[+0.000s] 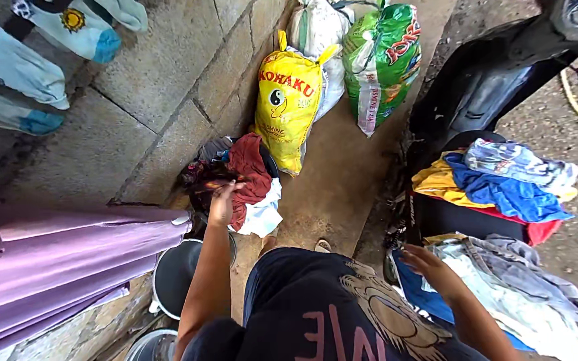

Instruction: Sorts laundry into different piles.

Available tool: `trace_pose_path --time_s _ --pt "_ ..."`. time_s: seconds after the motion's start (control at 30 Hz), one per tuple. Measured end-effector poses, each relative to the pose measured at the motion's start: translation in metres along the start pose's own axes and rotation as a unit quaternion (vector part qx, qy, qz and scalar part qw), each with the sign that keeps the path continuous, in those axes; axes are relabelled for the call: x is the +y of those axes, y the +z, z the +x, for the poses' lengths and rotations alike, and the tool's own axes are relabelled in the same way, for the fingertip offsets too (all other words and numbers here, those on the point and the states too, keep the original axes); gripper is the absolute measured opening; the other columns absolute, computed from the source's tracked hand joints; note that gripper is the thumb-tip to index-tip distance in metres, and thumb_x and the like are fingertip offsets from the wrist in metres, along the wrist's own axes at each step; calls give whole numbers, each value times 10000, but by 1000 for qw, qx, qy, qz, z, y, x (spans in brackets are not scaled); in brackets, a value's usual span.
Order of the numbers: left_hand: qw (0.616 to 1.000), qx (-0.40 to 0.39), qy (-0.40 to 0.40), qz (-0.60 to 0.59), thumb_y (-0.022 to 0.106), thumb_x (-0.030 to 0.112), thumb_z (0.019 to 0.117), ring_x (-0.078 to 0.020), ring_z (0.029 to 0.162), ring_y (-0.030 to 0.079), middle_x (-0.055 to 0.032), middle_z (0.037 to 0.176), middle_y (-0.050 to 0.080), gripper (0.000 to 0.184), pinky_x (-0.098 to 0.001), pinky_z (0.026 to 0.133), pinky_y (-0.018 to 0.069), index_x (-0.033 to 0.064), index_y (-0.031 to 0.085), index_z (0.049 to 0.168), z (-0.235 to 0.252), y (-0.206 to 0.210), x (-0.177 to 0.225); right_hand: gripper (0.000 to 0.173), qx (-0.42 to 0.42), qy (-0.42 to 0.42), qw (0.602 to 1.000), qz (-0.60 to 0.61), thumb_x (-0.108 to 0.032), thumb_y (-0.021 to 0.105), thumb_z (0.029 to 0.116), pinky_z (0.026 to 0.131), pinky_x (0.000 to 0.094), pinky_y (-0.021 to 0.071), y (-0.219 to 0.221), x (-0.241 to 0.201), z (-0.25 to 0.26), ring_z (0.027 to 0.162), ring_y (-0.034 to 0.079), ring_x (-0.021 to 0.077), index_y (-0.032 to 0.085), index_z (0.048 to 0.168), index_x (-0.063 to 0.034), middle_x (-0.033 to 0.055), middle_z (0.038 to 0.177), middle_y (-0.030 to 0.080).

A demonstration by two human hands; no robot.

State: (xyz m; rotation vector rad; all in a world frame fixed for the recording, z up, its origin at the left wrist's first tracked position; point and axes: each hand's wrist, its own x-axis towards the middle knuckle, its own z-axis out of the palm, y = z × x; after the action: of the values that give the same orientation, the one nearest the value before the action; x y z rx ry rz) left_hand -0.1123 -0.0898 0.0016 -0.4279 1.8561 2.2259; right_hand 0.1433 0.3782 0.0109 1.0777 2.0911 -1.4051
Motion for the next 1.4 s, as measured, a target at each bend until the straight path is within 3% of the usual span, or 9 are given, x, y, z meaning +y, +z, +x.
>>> trace_pose_path --time_s 0.2,0.27,0.37,0.63,0.83,0.97,1.1,1.27,1.4 --pt "851 -526 -13 0 636 572 909 -17 730 706 93 830 760 389 -226 688 596 226 768 789 -94 100 74 547 -188 -70 961 190 -397 331 1099 931 413 596 61 -130 -56 1089 709 217 442 1489 -30 110 1280 687" --pt "749 -663 -22 -6 622 502 953 -3 839 720 73 910 778 399 -200 779 591 162 782 821 -119 137 73 549 -241 -68 931 264 -481 291 1101 899 359 594 79 -158 -68 1033 692 128 496 1416 -82 33 1170 705" --pt "643 -762 52 60 587 258 1006 -95 1127 669 -76 1101 757 339 -267 1040 494 -26 768 971 -139 177 63 205 -196 -21 928 317 -169 532 1046 776 313 589 85 -179 -60 845 681 101 591 1197 -44 31 949 703" --pt "759 -614 14 218 612 270 999 -140 1279 599 -65 1352 662 378 -367 1115 472 61 679 1307 -134 147 40 225 -21 -158 912 379 -49 571 824 653 249 597 -48 -123 -129 712 683 38 686 994 -140 -32 824 738" --pt "828 -485 -93 266 510 224 1026 -182 1237 622 -121 1360 638 426 -367 1074 497 -1 579 1381 -115 121 28 172 446 -59 875 180 -92 537 899 695 200 555 -182 -16 -219 733 618 -26 604 1057 -94 -72 826 638" --pt "826 -440 -109 334 515 251 1042 -189 1279 596 -130 1403 611 441 -389 1101 468 25 552 1419 -97 124 14 426 586 123 795 95 -206 552 995 959 571 483 -220 30 -208 1096 623 323 554 1358 17 256 1239 626" --pt "818 -405 -135 386 508 283 1068 -241 1312 571 -150 1437 583 443 -443 1107 450 40 540 1437 -76 126 -4 513 459 145 876 -23 -248 524 1069 1067 715 385 -217 82 -150 1302 518 530 438 1501 16 374 1394 527" --pt "830 -333 -129 428 520 266 1078 -289 1357 529 -196 1445 567 428 -486 1139 400 30 548 1434 -56 112 -13 595 217 158 960 -76 -247 585 1046 1172 649 310 -150 151 -54 1433 404 490 397 1542 24 342 1525 425" --pt "818 -259 -95 505 546 282 1065 -371 1419 457 -253 1498 498 475 -533 1180 349 -11 532 1438 -35 91 -24 671 142 182 962 -148 -294 670 1001 1207 643 253 -84 164 -30 1523 183 530 415 1537 20 374 1647 99"
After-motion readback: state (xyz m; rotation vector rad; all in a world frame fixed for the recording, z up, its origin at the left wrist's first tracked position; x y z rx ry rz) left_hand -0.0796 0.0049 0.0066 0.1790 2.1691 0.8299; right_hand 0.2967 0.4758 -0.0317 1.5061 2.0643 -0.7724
